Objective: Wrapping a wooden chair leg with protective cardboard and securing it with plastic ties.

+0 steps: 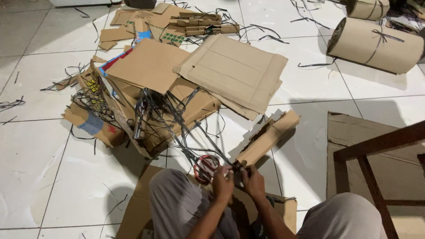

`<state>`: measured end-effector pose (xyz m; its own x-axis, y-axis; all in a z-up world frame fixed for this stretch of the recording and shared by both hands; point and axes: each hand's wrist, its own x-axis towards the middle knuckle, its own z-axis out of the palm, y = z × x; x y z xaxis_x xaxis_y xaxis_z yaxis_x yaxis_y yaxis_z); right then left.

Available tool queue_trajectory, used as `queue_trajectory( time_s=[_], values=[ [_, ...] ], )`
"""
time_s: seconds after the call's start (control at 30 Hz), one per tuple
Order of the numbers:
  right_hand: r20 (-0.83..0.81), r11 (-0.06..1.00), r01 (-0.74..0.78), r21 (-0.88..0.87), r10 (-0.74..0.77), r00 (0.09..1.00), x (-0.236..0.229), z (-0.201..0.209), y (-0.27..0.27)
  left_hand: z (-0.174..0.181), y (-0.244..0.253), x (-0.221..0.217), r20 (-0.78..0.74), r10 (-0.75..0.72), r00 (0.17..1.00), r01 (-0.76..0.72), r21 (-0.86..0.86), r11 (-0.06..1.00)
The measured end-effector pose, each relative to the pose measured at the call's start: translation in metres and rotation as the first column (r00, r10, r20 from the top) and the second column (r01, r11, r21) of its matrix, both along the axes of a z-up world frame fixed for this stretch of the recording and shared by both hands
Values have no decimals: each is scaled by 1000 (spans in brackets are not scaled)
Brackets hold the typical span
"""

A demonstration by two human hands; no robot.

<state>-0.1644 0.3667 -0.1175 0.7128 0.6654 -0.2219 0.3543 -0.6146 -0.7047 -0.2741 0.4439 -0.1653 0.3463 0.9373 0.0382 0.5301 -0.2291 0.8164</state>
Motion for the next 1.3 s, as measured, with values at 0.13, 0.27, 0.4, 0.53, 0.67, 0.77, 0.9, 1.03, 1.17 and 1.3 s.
queue_trajectory(
  time_s=[0.13,0.27,0.4,0.53,0.67,0.77,0.9,1.03,1.17,1.3],
  values=[
    [-476,983,147,110,-78,876,-1,65,24,78,-24,-13,177,-201,963,179,132,975],
    [-846,922,368,122,-97,524,11,83,37,96,-28,-22,167,-396,903,381,112,918],
    [-746,868,459,192,-175,643,30,56,32,97,-31,-28,103,-460,882,467,-67,882],
    [-640,782,501,371,-175,748,51,29,25,77,-18,-32,34,-438,898,440,-72,895],
    [-342,784,536,313,-433,834,63,48,17,73,9,-37,-109,-306,946,290,-142,946],
    [-155,851,451,267,-425,892,62,60,14,71,10,-35,-79,-274,959,270,-57,961],
    [-67,999,26,22,-25,997,33,81,25,88,-19,-24,6,-567,823,564,94,820],
    [-300,965,-260,-19,242,923,-3,78,33,46,-55,-18,-225,-850,476,821,-232,521],
    [-512,955,-288,-66,215,832,-9,57,47,34,-54,-21,-189,-828,528,822,-132,554],
    [-200,998,21,66,-7,980,3,50,57,64,-23,-43,164,-658,735,662,40,749]
  ],
)
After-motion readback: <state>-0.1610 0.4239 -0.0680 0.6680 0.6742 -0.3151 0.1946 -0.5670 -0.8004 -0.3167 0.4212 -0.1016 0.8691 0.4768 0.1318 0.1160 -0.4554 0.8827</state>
